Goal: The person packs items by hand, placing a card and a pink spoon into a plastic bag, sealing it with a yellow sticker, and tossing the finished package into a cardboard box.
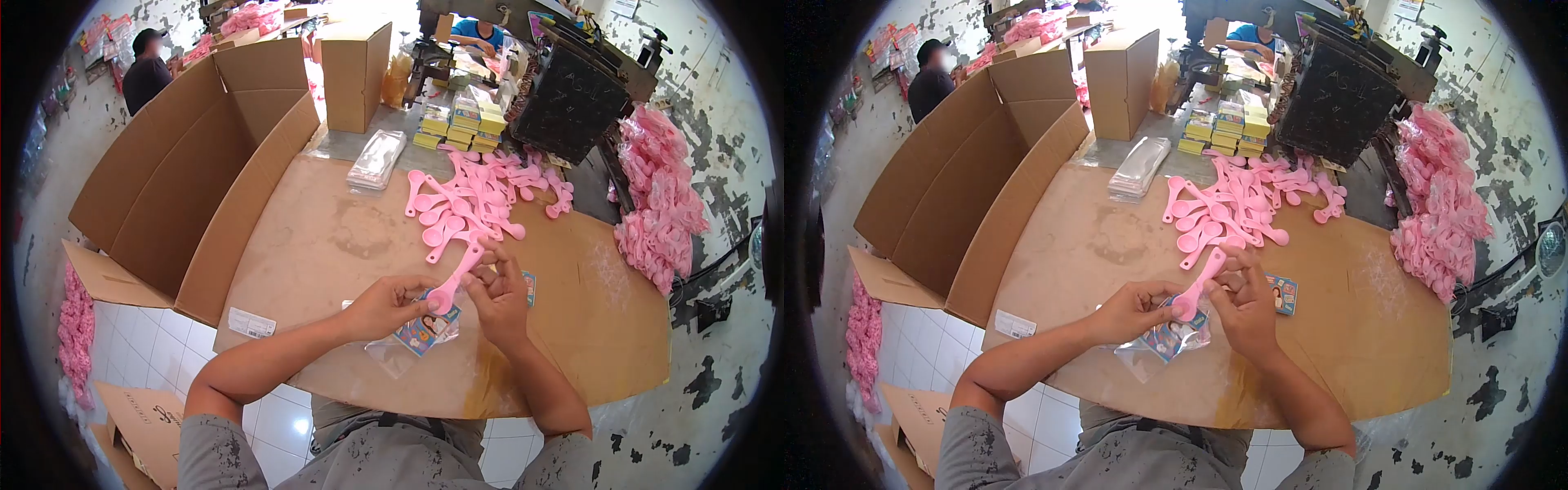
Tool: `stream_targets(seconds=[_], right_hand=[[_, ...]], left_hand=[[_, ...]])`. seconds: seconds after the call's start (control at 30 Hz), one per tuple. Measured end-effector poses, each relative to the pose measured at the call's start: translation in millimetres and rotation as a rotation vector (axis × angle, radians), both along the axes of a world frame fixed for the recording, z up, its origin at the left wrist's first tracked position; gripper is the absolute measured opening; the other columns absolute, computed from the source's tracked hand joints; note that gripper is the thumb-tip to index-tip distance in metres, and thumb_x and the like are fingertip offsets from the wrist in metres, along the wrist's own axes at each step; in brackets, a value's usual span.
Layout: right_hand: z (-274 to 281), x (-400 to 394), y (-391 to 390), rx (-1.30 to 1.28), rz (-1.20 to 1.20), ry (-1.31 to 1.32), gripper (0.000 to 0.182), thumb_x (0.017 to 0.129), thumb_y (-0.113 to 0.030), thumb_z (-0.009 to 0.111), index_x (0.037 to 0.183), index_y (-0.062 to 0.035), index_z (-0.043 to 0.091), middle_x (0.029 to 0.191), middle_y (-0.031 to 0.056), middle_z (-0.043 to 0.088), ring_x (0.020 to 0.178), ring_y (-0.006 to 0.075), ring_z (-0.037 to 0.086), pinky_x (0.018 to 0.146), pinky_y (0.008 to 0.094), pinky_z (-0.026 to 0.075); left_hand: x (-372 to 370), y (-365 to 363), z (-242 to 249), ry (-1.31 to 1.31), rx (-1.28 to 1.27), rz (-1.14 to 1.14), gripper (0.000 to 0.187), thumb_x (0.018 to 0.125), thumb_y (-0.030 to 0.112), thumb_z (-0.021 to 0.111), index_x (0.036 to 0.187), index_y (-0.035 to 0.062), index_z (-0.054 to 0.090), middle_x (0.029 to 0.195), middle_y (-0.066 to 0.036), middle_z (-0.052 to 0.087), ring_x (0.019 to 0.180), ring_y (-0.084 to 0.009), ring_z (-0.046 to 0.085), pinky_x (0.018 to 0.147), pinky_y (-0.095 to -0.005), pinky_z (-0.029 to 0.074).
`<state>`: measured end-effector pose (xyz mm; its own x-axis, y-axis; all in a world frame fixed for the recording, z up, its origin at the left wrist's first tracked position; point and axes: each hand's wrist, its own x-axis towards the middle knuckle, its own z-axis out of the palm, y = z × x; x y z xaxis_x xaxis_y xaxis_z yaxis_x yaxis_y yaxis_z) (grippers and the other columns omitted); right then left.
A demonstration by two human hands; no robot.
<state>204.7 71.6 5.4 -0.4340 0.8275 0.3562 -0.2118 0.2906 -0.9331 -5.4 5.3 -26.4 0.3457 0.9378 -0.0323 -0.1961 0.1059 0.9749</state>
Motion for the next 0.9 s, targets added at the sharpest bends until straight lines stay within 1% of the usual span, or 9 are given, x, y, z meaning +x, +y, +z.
stream_targets(seconds=[0.13,0.3,0.4,0.57,0.63,0.7,0.77,0.8,0.9], right_hand=[[-9,10,13,0.198,0.09,-0.169,0.028,0.106,-0.011,0.058,0.13,-0.0008,0.065,0.121,0.0069,0.059,0.114,0.0184,0.06,0.101,0.0363,0.048],[16,20,19,0.292,0.252,-0.27,0.033,0.108,-0.022,0.052,0.113,-0.0003,0.077,0.123,0.011,0.064,0.117,0.0224,0.057,0.106,0.041,0.043],[11,25,22,0.23,0.355,-0.207,0.031,0.106,-0.019,0.053,0.114,0.0005,0.075,0.128,0.0133,0.065,0.118,0.0232,0.058,0.105,0.0406,0.043],[25,16,17,0.079,0.356,-0.111,0.016,0.099,-0.007,0.062,0.103,0.0011,0.075,0.13,0.0132,0.065,0.122,0.0236,0.059,0.104,0.0407,0.045],[35,12,9,0.161,0.337,-0.171,0.01,0.096,-0.005,0.068,0.101,-0.0001,0.075,0.129,0.013,0.066,0.123,0.0245,0.06,0.103,0.0407,0.046],[44,12,10,0.454,0.32,-0.362,0.008,0.092,-0.004,0.074,0.1,-0.0019,0.075,0.129,0.0123,0.066,0.124,0.0256,0.061,0.103,0.0411,0.047],[61,14,10,0.478,0.387,-0.337,0.011,0.09,-0.005,0.077,0.1,-0.0037,0.075,0.128,0.0121,0.067,0.123,0.0266,0.062,0.102,0.0414,0.048],[70,15,9,0.487,0.417,-0.324,0.012,0.089,-0.006,0.079,0.101,-0.0046,0.075,0.128,0.012,0.067,0.122,0.0271,0.062,0.102,0.0415,0.049],[100,8,1,0.826,0.202,-0.572,0.011,0.088,-0.005,0.078,0.099,-0.0044,0.074,0.115,0.0101,0.07,0.108,0.0264,0.067,0.093,0.0389,0.053]], left_hand=[[0,-2,10,-0.064,0.01,0.0,0.035,0.108,0.016,0.062,0.138,-0.0021,0.058,0.121,-0.008,0.072,0.108,-0.0108,0.068,0.093,-0.0286,0.055],[-1,-2,6,-0.056,0.047,-0.08,0.037,0.108,0.019,0.063,0.139,-0.0012,0.059,0.119,-0.008,0.073,0.106,-0.0096,0.068,0.091,-0.0269,0.055],[-1,-6,17,-0.03,0.021,-0.076,0.036,0.107,0.019,0.063,0.138,0.0,0.06,0.116,-0.007,0.074,0.102,-0.0083,0.068,0.088,-0.026,0.055],[-4,-7,22,-0.074,0.003,-0.056,0.033,0.107,0.022,0.064,0.136,0.0039,0.063,0.109,-0.005,0.076,0.096,-0.0072,0.069,0.082,-0.0252,0.055],[-6,-10,35,-0.058,-0.025,-0.097,0.036,0.107,0.022,0.065,0.137,0.0038,0.062,0.111,-0.006,0.076,0.096,-0.0085,0.07,0.083,-0.0258,0.057],[-8,-12,37,-0.089,-0.052,-0.139,0.037,0.107,0.021,0.065,0.138,0.0033,0.06,0.115,-0.007,0.075,0.099,-0.01,0.07,0.086,-0.0269,0.057],[-9,-11,28,-0.162,-0.084,-0.189,0.036,0.107,0.021,0.063,0.138,0.0022,0.059,0.122,-0.01,0.073,0.107,-0.0119,0.069,0.093,-0.0285,0.055],[-8,-9,21,-0.122,0.03,-0.111,0.038,0.107,0.019,0.064,0.14,0.0025,0.057,0.127,-0.011,0.07,0.113,-0.0141,0.068,0.098,-0.0316,0.054],[0,-7,11,0.043,0.354,0.093,0.044,0.105,0.018,0.065,0.145,0.0026,0.054,0.139,-0.013,0.064,0.126,-0.019,0.063,0.11,-0.0381,0.048]])
